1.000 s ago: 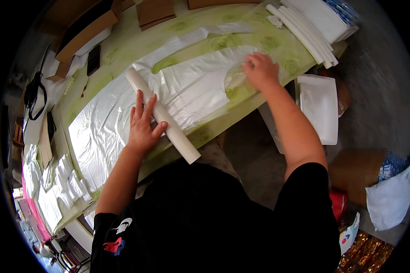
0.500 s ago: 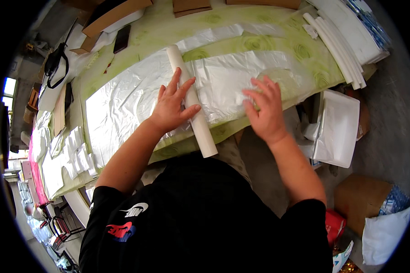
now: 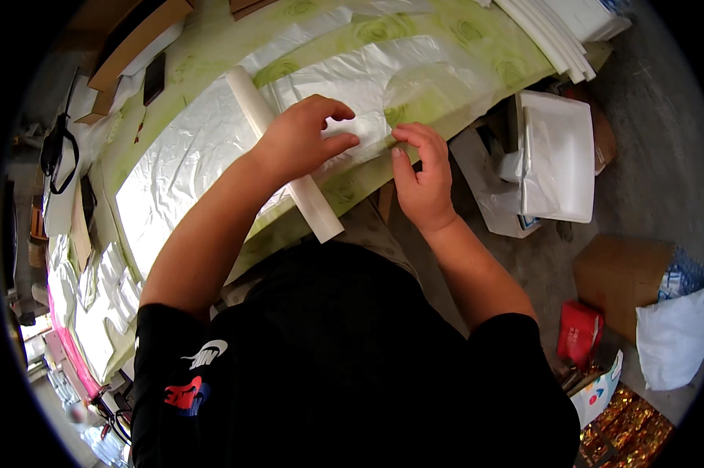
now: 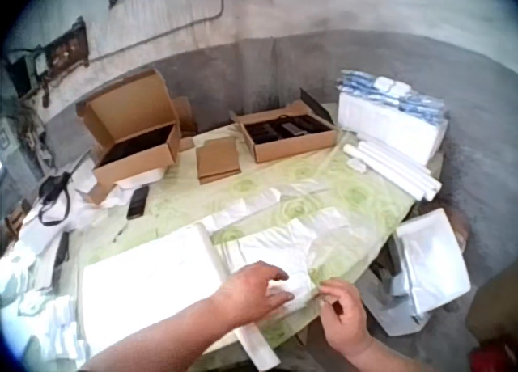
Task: The person wraps small white rectangular items in clear plastic film on a table. They unroll the film, place an item, fold the film around it, and set the wrapped item aside. The process repeats for multiple items.
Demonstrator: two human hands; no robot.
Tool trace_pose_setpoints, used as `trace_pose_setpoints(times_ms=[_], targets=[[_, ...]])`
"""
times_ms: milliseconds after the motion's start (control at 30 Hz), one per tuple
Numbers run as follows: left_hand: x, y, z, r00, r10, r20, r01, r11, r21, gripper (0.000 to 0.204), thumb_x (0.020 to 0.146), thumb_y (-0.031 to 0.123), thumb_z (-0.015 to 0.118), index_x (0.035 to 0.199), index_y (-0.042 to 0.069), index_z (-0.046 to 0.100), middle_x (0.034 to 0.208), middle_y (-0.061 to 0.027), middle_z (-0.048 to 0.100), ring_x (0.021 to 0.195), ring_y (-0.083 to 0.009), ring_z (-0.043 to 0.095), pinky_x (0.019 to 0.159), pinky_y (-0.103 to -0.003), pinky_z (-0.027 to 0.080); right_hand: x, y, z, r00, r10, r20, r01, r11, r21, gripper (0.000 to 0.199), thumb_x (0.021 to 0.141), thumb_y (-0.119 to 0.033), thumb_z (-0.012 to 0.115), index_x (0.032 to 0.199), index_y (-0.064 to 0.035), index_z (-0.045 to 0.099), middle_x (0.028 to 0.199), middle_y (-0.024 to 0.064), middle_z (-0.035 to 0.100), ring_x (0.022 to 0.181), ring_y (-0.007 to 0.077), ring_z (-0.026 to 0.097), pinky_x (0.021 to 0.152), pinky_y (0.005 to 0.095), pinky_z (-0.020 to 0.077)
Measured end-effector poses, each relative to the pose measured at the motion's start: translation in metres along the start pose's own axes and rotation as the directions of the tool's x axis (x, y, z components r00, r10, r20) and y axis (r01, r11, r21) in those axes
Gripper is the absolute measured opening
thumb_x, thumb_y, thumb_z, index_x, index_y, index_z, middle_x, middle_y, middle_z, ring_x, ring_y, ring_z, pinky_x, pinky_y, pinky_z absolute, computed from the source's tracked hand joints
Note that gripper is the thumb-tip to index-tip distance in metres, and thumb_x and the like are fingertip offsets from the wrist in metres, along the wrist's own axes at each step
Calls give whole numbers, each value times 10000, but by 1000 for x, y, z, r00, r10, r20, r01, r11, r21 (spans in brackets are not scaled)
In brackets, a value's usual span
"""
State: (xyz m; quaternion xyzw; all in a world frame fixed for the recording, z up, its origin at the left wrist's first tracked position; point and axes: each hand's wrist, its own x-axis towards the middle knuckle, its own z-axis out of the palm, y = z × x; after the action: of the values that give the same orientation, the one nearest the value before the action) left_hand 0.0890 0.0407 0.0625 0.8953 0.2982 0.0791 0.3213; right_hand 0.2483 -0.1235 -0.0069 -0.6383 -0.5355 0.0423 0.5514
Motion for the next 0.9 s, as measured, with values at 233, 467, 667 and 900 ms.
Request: trace_pose_setpoints(times_ms=[233,467,667,900], targets=[[39,-9,20,961,-196,195,193,981,36,302,871,340,767,1069,114,740,1083,-75,730,993,-261,706,875,-393,558,-24,3,-12,996,73,-49,-74,997,-14,257,879,21,670,1128,-42,666,1204,130,670,1160,321,606,1031,408,466],[42,-17,16,946,-274,171,294,950,-103,281,910,326,693,1096,122,747,1005,-63,755,891,-213,710,827,-358,559,-8,-7,-14,993,-114,41,117,988,-98,302,834,-5,706,1131,-52,672,1194,132,668,1147,351,602,1022,432,466],[38,-21,6,950,-283,131,306,927,-218,317,916,347,701,1115,104,745,999,-63,757,882,-183,705,809,-338,564,21,0,8,955,-233,186,255,961,-105,275,822,-8,709,1087,-76,678,1206,125,662,1139,353,592,1005,434,462],[37,-24,12,922,-340,188,384,868,-314,330,911,362,719,1111,101,743,990,-65,756,878,-193,707,822,-341,565,31,6,24,999,-42,3,42,999,8,441,790,-54,764,1205,-70,611,1143,129,681,1070,347,600,966,430,483]])
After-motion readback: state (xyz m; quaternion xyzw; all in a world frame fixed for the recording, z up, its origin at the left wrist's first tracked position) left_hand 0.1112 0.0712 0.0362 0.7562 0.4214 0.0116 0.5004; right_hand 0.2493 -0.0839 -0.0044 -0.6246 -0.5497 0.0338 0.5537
